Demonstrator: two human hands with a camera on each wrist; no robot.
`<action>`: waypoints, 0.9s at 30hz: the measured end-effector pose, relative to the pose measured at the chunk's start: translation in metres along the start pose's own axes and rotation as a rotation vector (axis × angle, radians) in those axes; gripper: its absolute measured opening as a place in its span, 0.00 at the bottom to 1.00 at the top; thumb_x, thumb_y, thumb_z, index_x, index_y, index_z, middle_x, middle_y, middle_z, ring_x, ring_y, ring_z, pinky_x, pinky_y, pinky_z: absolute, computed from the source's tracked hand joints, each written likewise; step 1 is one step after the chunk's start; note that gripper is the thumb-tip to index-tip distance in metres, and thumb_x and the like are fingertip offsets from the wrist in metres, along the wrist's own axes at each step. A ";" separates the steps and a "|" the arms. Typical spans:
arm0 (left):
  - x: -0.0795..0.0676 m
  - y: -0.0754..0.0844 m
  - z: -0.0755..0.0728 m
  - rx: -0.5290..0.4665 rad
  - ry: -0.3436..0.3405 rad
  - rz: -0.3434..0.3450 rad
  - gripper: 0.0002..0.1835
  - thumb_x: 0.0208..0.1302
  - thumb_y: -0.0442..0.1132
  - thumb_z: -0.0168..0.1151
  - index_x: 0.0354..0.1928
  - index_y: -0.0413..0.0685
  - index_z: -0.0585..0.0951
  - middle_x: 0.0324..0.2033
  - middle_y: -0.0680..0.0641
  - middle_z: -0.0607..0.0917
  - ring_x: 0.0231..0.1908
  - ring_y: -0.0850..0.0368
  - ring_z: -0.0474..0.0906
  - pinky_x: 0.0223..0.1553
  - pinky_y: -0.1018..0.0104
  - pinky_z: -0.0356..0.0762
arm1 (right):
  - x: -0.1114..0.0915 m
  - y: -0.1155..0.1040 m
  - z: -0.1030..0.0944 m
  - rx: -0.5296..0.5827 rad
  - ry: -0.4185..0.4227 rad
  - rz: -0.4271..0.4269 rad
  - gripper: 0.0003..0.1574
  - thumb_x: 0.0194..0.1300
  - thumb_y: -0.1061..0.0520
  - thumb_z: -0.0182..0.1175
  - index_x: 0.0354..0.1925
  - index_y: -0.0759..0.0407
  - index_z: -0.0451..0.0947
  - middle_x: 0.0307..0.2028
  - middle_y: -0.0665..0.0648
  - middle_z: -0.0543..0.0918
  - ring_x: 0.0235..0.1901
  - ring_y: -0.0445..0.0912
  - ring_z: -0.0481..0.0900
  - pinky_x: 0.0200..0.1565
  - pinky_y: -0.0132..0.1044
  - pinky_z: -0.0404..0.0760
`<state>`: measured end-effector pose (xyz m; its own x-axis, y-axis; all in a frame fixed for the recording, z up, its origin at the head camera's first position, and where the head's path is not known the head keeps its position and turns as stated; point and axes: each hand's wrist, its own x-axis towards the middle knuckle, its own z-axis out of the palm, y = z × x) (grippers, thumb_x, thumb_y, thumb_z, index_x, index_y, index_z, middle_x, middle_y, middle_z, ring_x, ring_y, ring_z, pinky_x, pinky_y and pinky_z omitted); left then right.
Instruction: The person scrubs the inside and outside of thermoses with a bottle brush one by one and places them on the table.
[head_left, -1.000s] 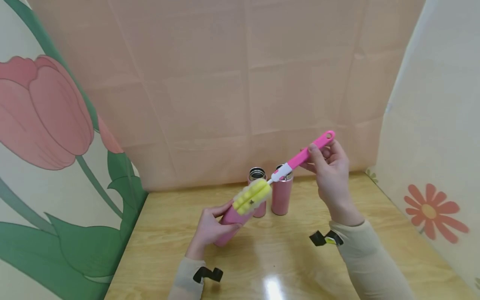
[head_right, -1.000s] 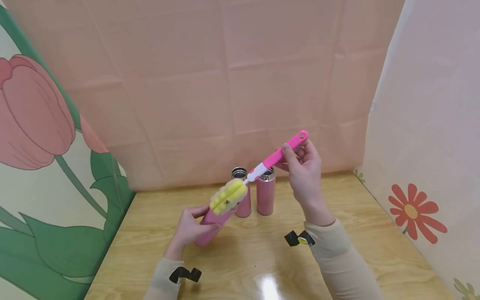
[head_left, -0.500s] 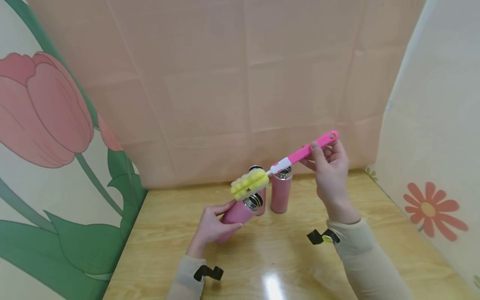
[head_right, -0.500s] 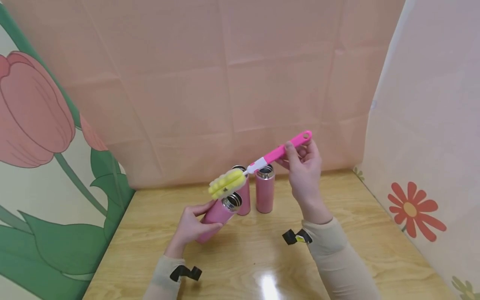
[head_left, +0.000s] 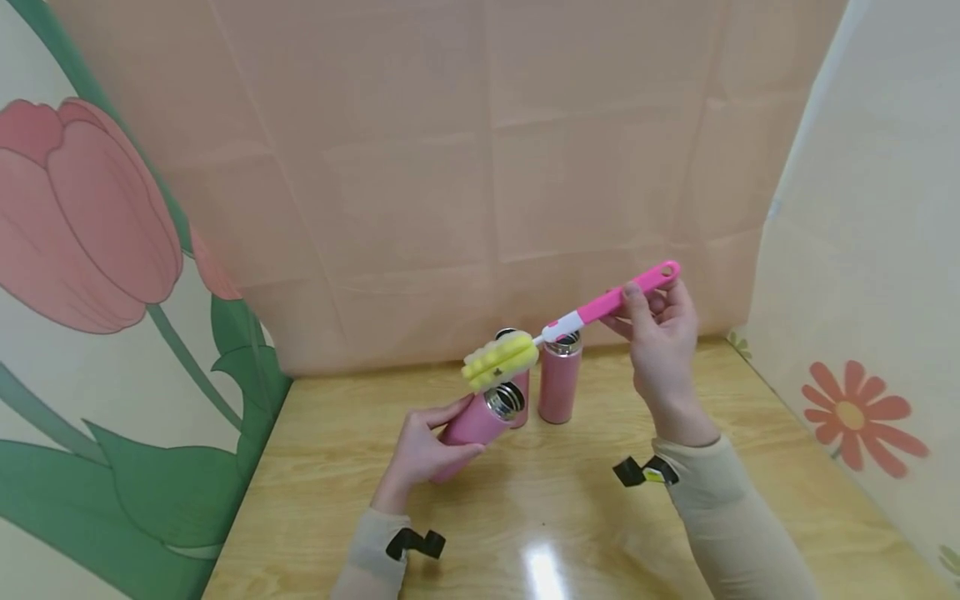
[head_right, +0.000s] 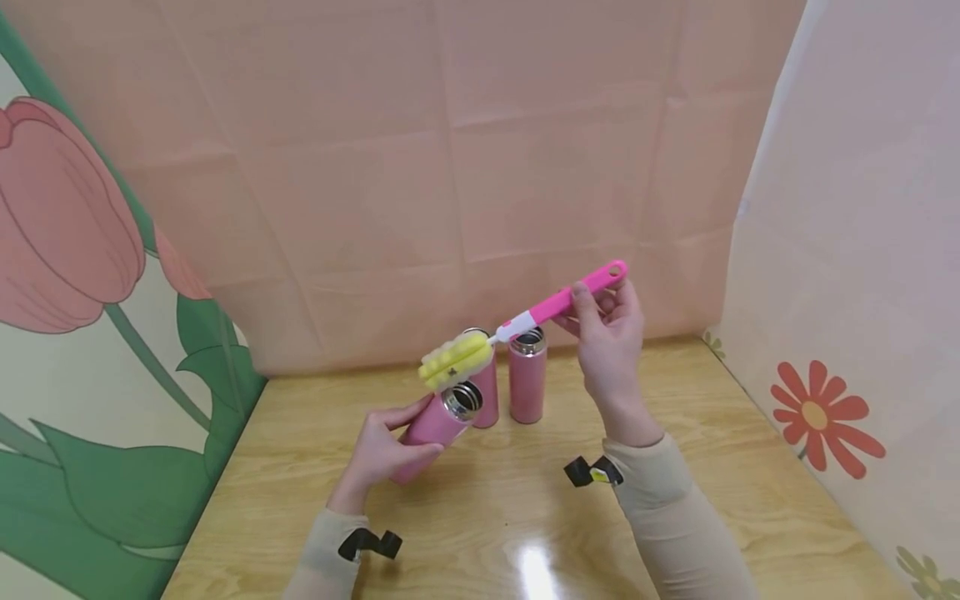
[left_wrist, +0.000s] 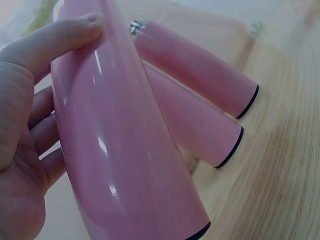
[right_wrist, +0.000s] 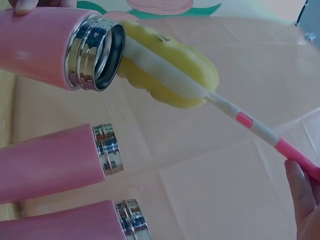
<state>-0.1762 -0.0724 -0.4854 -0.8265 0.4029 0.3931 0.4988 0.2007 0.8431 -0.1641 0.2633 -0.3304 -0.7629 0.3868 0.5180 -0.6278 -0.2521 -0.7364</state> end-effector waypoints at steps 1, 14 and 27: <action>0.000 0.000 0.000 -0.004 -0.002 0.000 0.37 0.55 0.44 0.87 0.68 0.54 0.84 0.62 0.52 0.86 0.59 0.53 0.85 0.60 0.41 0.82 | 0.000 0.000 0.000 -0.001 0.001 -0.001 0.08 0.78 0.62 0.63 0.49 0.66 0.76 0.39 0.63 0.86 0.38 0.50 0.90 0.44 0.47 0.90; 0.003 0.007 0.002 -0.026 0.001 -0.037 0.36 0.55 0.45 0.87 0.68 0.60 0.85 0.61 0.53 0.87 0.59 0.51 0.86 0.60 0.38 0.81 | 0.003 -0.003 -0.006 -0.015 0.028 -0.023 0.10 0.78 0.63 0.62 0.51 0.69 0.75 0.40 0.65 0.85 0.38 0.51 0.90 0.44 0.48 0.89; 0.002 0.009 0.000 -0.014 0.021 -0.043 0.36 0.55 0.44 0.86 0.68 0.54 0.85 0.60 0.49 0.88 0.57 0.48 0.86 0.59 0.38 0.82 | 0.001 -0.002 -0.010 -0.022 0.052 -0.018 0.14 0.77 0.63 0.63 0.52 0.73 0.74 0.40 0.66 0.85 0.38 0.51 0.90 0.44 0.47 0.89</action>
<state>-0.1733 -0.0704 -0.4773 -0.8525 0.3755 0.3637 0.4592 0.2052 0.8643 -0.1618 0.2728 -0.3326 -0.7425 0.4365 0.5081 -0.6370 -0.2252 -0.7373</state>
